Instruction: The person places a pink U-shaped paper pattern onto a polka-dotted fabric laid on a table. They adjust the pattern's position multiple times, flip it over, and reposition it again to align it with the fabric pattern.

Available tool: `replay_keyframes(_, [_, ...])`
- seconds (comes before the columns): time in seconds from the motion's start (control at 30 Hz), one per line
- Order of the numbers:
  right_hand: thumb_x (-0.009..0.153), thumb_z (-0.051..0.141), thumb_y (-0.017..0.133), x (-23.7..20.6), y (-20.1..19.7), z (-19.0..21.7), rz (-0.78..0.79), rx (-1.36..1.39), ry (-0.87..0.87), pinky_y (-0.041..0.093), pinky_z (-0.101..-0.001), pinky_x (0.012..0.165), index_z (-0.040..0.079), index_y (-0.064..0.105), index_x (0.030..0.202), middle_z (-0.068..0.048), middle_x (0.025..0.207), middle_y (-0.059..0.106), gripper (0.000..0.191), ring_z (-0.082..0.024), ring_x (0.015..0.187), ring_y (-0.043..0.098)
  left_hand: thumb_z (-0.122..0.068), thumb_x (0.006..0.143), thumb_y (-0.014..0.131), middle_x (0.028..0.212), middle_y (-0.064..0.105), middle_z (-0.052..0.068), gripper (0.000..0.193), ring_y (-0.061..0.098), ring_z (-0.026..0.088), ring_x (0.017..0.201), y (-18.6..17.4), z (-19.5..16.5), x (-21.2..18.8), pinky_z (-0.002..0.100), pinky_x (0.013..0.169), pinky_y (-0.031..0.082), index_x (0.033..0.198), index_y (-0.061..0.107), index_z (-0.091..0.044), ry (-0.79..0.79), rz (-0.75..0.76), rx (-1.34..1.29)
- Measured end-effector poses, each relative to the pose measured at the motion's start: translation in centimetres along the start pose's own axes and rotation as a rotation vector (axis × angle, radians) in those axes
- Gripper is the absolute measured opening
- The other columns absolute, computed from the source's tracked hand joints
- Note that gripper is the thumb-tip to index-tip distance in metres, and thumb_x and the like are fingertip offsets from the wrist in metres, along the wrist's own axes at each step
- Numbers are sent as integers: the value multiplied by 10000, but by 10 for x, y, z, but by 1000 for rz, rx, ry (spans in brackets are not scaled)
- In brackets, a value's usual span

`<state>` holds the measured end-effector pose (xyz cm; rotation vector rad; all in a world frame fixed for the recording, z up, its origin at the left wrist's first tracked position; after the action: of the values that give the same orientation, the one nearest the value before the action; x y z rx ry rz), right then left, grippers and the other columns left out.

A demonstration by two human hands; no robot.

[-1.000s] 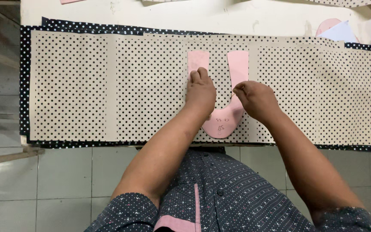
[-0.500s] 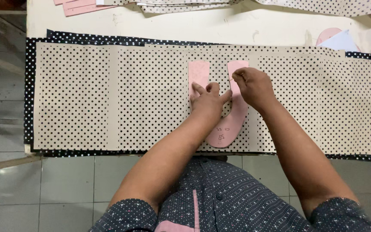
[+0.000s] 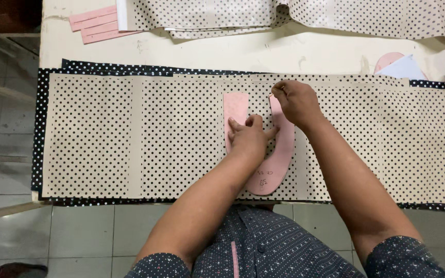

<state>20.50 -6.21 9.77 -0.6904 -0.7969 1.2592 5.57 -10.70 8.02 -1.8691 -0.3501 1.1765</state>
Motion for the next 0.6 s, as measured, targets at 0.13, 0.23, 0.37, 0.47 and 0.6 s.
replay_keyframes(0.13, [990,239,686,3,-1,-1,3,1,2,563,-404,765,54,760,1060,-157,965,752,211,-315,854,722,-110,936,645,1561,196,172,852,208,723,1388,-2,1,0,671,1116,351,1534,280,-595,-13,20,-31])
replay_keyframes(0.23, [989,248,679,3,-1,-3,22,58,59,567,-392,766,55,752,1068,-147,961,756,221,-298,848,731,-101,931,652,1570,198,158,862,212,707,1402,-3,2,-3,656,1130,350,1532,288,-601,-19,33,-36])
replay_keyframes(0.37, [984,231,681,3,-7,-11,51,-2,63,564,-394,777,64,767,1074,-154,968,755,209,-301,853,725,-92,947,639,1577,191,162,832,199,707,1409,-7,2,-5,648,1142,340,1524,313,-595,-19,35,-67])
replay_keyframes(0.47, [1008,239,681,1,-24,-28,21,-86,128,549,-402,789,68,769,1079,-151,965,757,205,-306,846,718,-25,902,675,1590,162,173,931,189,706,1410,-11,1,-6,627,1139,354,1539,284,-580,-15,81,-51])
replay_keyframes(0.6, [995,258,687,-6,-33,-39,-9,-23,117,556,-390,780,75,761,1085,-145,961,753,218,-292,847,722,6,889,688,1602,154,172,961,172,698,1426,-15,0,-9,610,1151,356,1542,287,-575,-16,88,-65])
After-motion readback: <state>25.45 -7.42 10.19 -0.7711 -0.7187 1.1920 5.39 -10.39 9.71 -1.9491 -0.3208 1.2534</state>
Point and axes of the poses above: each hand's wrist, its own x-axis towards the middle knuckle, its own y-axis out of the palm, z = x × y, the point moved 5 cm from there along x, towards the middle knuckle
